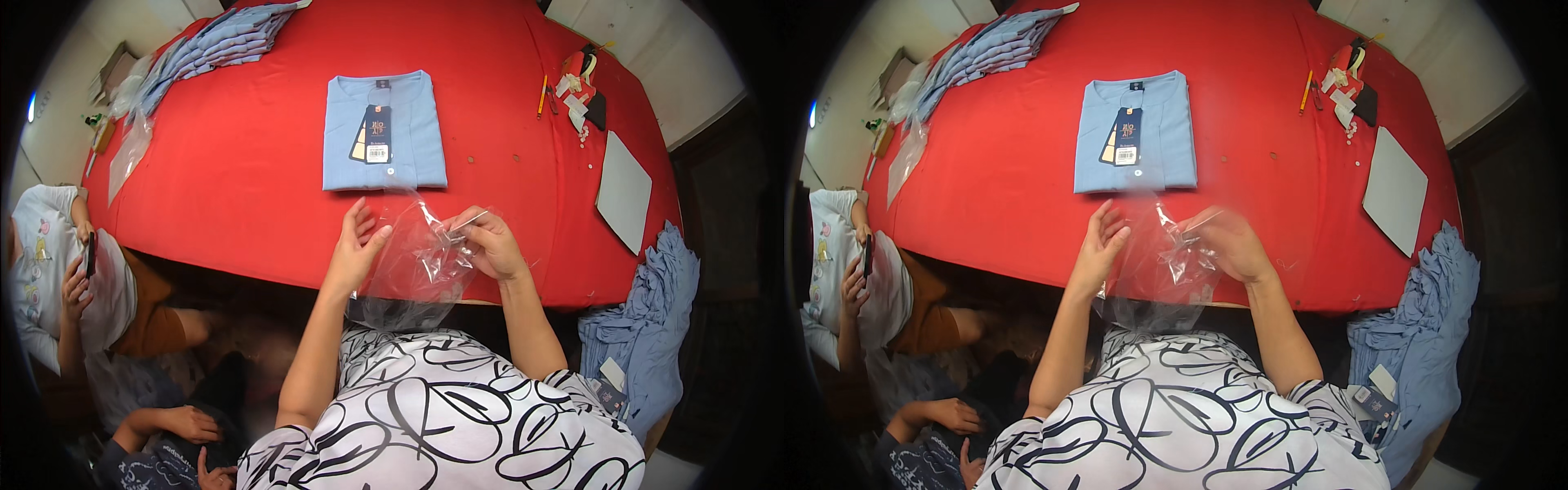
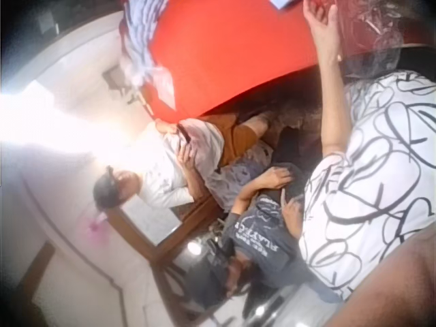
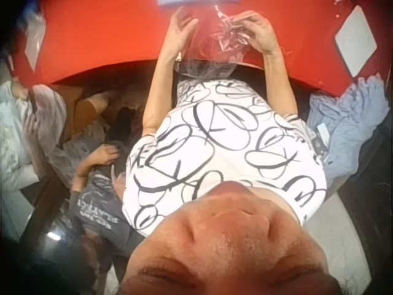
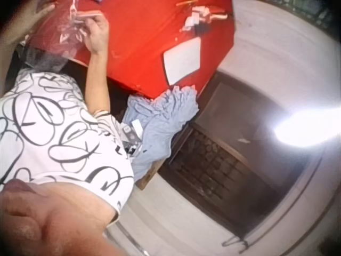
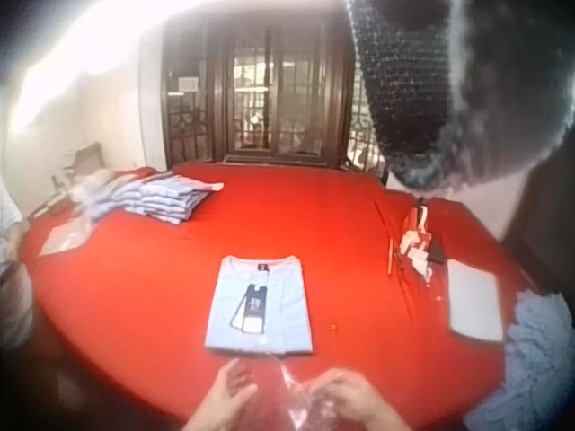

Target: The person folds a light blue shirt using a cardboard template on a red table, removes the template, and then places the folded shirt into a clear plastic bag.

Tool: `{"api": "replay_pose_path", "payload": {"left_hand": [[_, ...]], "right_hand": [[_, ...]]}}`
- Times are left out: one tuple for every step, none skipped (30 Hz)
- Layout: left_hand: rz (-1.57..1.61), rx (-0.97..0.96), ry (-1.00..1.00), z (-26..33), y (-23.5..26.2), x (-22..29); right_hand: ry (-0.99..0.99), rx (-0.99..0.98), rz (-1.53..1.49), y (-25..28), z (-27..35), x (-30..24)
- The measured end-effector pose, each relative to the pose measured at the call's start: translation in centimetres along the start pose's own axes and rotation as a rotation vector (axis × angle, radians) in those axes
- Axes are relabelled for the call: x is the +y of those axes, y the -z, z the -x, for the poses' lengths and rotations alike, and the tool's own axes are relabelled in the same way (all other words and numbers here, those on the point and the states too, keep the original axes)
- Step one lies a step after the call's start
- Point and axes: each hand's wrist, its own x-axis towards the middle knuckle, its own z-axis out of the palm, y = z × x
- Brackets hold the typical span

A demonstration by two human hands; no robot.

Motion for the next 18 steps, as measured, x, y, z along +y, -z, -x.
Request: {"api": "replay_pose_path", "payload": {"left_hand": [[0.083,-0.091,0.009,-0.1,0.3,0.4],[0.165,-0.181,0.017,-0.2,0.4,1.2],[0.274,-0.275,0.050,-0.3,0.3,1.7],[0.293,-0.281,0.067,-0.5,0.5,1.5],[0.312,-0.292,0.084,-0.8,0.8,1.5],[0.332,-0.303,0.100,-1.0,0.9,1.7],[0.446,-0.196,0.099,-0.7,1.0,1.9],[0.404,-0.182,0.082,-0.7,1.3,1.8],[0.362,-0.167,0.066,-0.7,1.8,1.5],[0.320,-0.151,0.049,-0.7,2.2,1.3],[0.333,-0.145,0.029,-0.5,2.0,1.8],[0.346,-0.139,0.008,-0.1,1.8,2.7],[0.359,-0.132,-0.013,0.2,1.7,3.2],[0.359,-0.192,-0.001,0.5,2.4,3.2],[0.360,-0.259,0.011,0.8,3.6,3.1],[0.361,-0.326,0.023,1.0,4.5,3.1],[0.379,-0.291,0.009,1.1,5.0,3.1],[0.396,-0.256,-0.006,1.3,5.5,3.1]], "right_hand": [[-0.019,-0.025,-0.050,-0.3,0.1,0.0],[-0.038,-0.052,-0.099,-0.7,0.0,-0.1],[-0.058,-0.079,-0.148,-0.9,0.0,-0.2],[-0.080,0.016,-0.103,-1.1,0.0,-0.4],[-0.098,0.114,-0.056,-1.2,-0.1,-0.7],[-0.116,0.212,-0.008,-1.2,-0.2,-0.9],[-0.109,0.268,0.042,-1.1,-0.3,-1.1],[-0.103,0.325,0.089,-1.0,-0.3,-1.3],[-0.096,0.380,0.136,-0.9,-0.4,-1.5],[-0.126,0.388,0.183,-0.4,-0.4,-1.4],[-0.153,0.402,0.230,0.4,-0.3,-1.1],[-0.180,0.416,0.278,1.1,-0.3,-0.9],[-0.197,0.439,0.265,1.8,-0.4,-0.7],[-0.214,0.454,0.252,2.1,-0.8,-0.6],[-0.230,0.474,0.239,2.4,-1.1,-0.7],[-0.206,0.386,0.093,2.9,-1.1,-0.9],[-0.184,0.295,-0.054,3.0,-1.3,-1.1],[-0.161,0.202,-0.199,2.9,-1.5,-1.2]]}}
